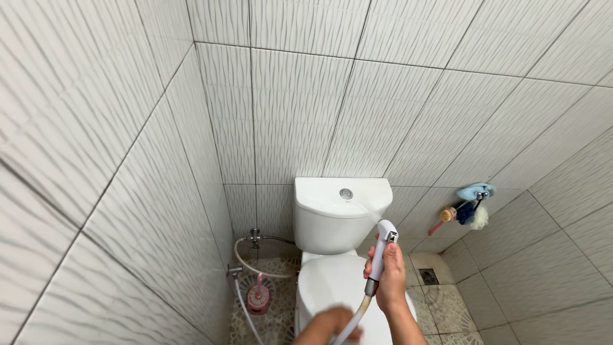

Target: The person uses a bidet sprayer to rinse a toilet and then wipes the underside of the toilet seat and the rim using a green sponge.

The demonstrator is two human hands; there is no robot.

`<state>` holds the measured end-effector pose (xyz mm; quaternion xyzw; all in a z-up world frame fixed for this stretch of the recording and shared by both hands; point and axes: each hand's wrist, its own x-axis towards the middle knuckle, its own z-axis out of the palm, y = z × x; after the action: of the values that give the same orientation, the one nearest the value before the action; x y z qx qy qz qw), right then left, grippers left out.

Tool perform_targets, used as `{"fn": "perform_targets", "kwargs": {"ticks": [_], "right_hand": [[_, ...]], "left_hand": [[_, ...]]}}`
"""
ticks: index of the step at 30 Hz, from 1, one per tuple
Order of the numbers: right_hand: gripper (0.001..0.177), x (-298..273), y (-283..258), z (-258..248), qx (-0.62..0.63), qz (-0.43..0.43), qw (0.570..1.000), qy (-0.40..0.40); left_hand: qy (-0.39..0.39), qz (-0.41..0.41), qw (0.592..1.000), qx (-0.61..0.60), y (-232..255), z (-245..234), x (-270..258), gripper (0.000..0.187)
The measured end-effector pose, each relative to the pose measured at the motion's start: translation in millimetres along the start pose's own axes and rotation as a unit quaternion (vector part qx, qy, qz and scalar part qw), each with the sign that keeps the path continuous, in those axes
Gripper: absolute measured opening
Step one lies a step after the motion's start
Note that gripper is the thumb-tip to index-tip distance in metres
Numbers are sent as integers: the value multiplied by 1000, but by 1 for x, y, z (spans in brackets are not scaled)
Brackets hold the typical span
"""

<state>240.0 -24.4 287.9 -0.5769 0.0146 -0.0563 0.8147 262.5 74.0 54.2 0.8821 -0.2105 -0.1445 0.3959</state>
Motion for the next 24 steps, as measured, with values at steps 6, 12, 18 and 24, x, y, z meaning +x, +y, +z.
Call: {"fn": "perform_targets", "kwargs": {"ticks": [6, 12, 18, 24], "right_hand": [[51, -23, 3, -5, -7, 11, 1000, -27], [51, -60, 2, -15, -11, 16, 998, -68], [52, -124, 5, -37, -3, -13, 988, -152], [51, -201, 24, -62, -57, -59, 974, -210]], "left_hand": [[-106, -19, 994, -4, 11, 19, -29, 29], [120, -42, 946, -299, 63, -54, -24, 29], [167, -57, 878, -445, 140, -75, -100, 38], [175, -92, 857, -475, 209, -47, -198, 48]]}}
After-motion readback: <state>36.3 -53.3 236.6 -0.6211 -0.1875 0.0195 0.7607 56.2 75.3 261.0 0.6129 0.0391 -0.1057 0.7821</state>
